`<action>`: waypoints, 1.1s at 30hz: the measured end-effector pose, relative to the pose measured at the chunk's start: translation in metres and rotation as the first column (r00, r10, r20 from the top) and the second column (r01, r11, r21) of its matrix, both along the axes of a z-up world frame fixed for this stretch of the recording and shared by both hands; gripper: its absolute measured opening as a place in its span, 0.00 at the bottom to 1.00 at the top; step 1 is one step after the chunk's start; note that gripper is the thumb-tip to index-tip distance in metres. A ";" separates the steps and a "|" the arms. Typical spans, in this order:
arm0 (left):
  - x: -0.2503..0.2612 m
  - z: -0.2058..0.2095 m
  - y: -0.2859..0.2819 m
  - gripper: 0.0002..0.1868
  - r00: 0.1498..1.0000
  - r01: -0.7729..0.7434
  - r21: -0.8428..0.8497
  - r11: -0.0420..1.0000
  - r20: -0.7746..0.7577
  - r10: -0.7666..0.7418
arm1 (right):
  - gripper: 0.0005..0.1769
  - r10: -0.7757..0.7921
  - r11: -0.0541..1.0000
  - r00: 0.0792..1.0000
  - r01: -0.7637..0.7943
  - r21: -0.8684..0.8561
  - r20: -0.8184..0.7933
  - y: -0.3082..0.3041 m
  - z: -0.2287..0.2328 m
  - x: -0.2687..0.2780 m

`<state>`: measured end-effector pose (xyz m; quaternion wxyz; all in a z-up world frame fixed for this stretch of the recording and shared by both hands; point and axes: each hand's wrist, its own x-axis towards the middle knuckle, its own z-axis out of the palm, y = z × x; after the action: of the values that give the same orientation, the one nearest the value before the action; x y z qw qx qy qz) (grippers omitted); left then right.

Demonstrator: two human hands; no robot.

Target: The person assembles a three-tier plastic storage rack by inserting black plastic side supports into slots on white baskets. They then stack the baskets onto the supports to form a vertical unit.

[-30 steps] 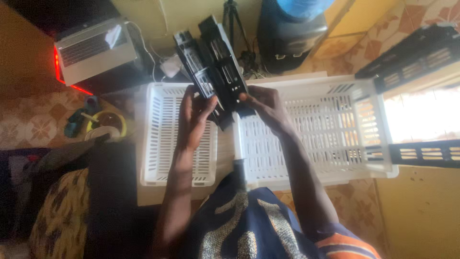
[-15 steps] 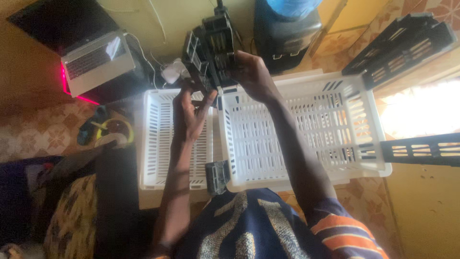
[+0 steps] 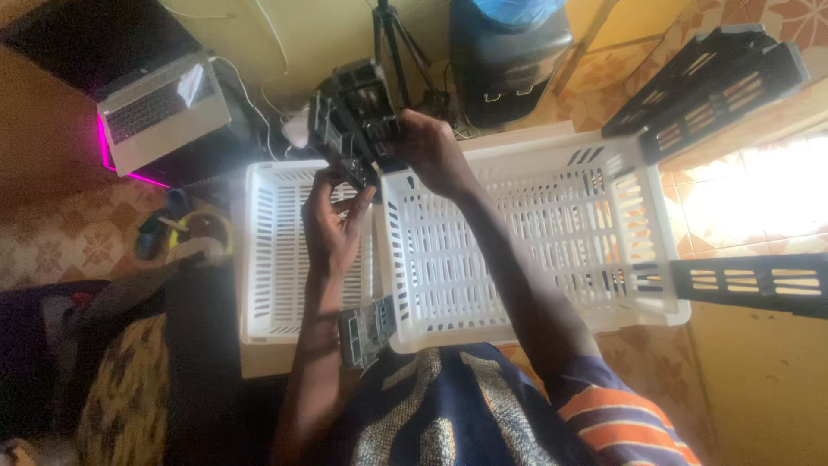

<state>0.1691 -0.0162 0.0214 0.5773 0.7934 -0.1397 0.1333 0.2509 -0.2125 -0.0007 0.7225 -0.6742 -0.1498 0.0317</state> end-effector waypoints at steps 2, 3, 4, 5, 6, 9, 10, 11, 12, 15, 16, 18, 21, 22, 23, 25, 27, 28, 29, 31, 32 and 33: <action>-0.002 -0.002 -0.001 0.18 1.000 0.003 -0.008 1.000 0.028 -0.003 | 0.11 -0.002 0.996 0.999 0.005 -0.084 0.037 0.000 0.002 -0.003; -0.002 -0.002 -0.002 0.18 0.999 0.002 -0.013 1.000 0.043 -0.002 | 0.11 0.010 0.999 0.999 -0.008 -0.050 0.042 0.000 0.003 -0.004; -0.002 -0.002 -0.004 0.18 1.000 -0.017 0.005 1.000 0.010 0.017 | 0.12 0.023 1.000 0.999 -0.022 -0.016 0.048 -0.002 0.005 -0.003; -0.003 -0.002 -0.004 0.19 0.999 -0.037 0.026 0.999 -0.026 0.038 | 0.12 0.037 0.999 0.998 -0.038 0.020 0.050 -0.001 0.005 -0.005; -0.004 -0.001 -0.005 0.19 0.996 -0.056 0.047 0.997 -0.063 0.059 | 0.13 0.017 1.000 0.999 -0.016 -0.022 0.044 0.000 0.006 -0.006; -0.003 0.003 -0.011 0.17 0.996 -0.038 0.051 0.998 0.086 0.034 | 0.14 -0.029 0.990 0.998 0.037 -0.135 0.056 -0.004 0.006 -0.008; -0.004 0.004 -0.013 0.17 0.995 -0.046 0.047 0.998 0.090 0.042 | 0.13 -0.030 0.987 0.997 0.041 -0.159 0.074 -0.005 0.006 -0.008; -0.006 0.005 -0.014 0.17 0.995 -0.052 0.046 0.998 0.092 0.048 | 0.13 -0.032 0.983 0.995 0.048 -0.180 0.090 -0.006 0.005 -0.008; -0.007 0.006 -0.015 0.17 0.994 -0.058 0.045 0.997 0.093 0.054 | 0.13 -0.035 0.980 0.993 0.055 -0.192 0.110 -0.006 0.004 -0.009; -0.010 0.006 -0.020 0.15 0.987 -0.113 0.053 0.992 0.122 0.106 | 0.15 -0.040 0.965 0.986 0.080 -0.251 0.161 -0.007 0.002 -0.009; -0.010 0.005 -0.022 0.14 0.984 -0.133 0.067 0.989 0.124 0.124 | 0.14 -0.036 0.956 0.984 0.085 -0.282 0.174 -0.008 0.001 -0.009; -0.011 0.003 -0.025 0.13 0.977 -0.179 0.096 0.979 0.132 0.166 | 0.13 -0.036 0.948 0.980 0.095 -0.303 0.194 -0.008 0.001 -0.011; -0.008 -0.004 -0.027 0.14 0.968 -0.211 0.089 0.974 0.157 0.195 | 0.13 -0.046 0.950 0.975 0.109 -0.292 0.216 -0.006 0.003 -0.010; -0.009 -0.007 -0.026 0.14 0.962 -0.231 0.112 0.967 0.172 0.210 | 0.13 -0.042 0.947 0.974 0.110 -0.302 0.222 -0.007 0.003 -0.011; -0.010 -0.010 -0.026 0.13 0.957 -0.251 0.136 0.958 0.186 0.224 | 0.14 -0.039 0.944 0.973 0.110 -0.311 0.226 -0.007 0.003 -0.012; -0.012 -0.018 -0.025 0.12 0.953 -0.259 0.142 0.955 0.199 0.229 | 0.13 -0.030 0.936 0.978 0.100 -0.338 0.206 -0.006 0.003 -0.014; -0.009 -0.027 -0.025 0.12 0.957 -0.233 0.109 0.966 0.200 0.208 | 0.14 -0.011 0.940 0.982 0.076 -0.334 0.191 -0.003 0.004 -0.012; -0.007 -0.031 -0.025 0.13 0.947 -0.264 0.109 0.958 0.217 0.236 | 0.14 0.003 0.947 0.983 0.057 -0.316 0.186 -0.002 0.005 -0.010; -0.008 -0.035 -0.027 0.14 0.937 -0.296 0.110 0.949 0.229 0.265 | 0.15 0.019 0.954 0.984 0.035 -0.299 0.176 -0.001 0.006 -0.010; -0.007 -0.042 -0.028 0.15 0.928 -0.318 0.116 0.941 0.239 0.285 | 0.16 0.006 0.940 0.976 0.069 -0.336 0.216 -0.002 0.004 -0.009; -0.008 -0.044 -0.028 0.14 0.932 -0.309 0.121 0.943 0.236 0.275 | 0.17 -0.002 0.932 0.972 0.087 -0.352 0.235 -0.002 0.001 -0.010; -0.010 -0.045 -0.027 0.14 0.934 -0.307 0.125 0.943 0.233 0.273 | 0.17 -0.006 0.925 0.972 0.094 -0.368 0.234 -0.002 -0.001 -0.010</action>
<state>0.1596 -0.0428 -0.0240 0.4676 0.8301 -0.0917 0.2894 0.2405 -0.2146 -0.0020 0.5581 -0.8030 -0.2057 -0.0365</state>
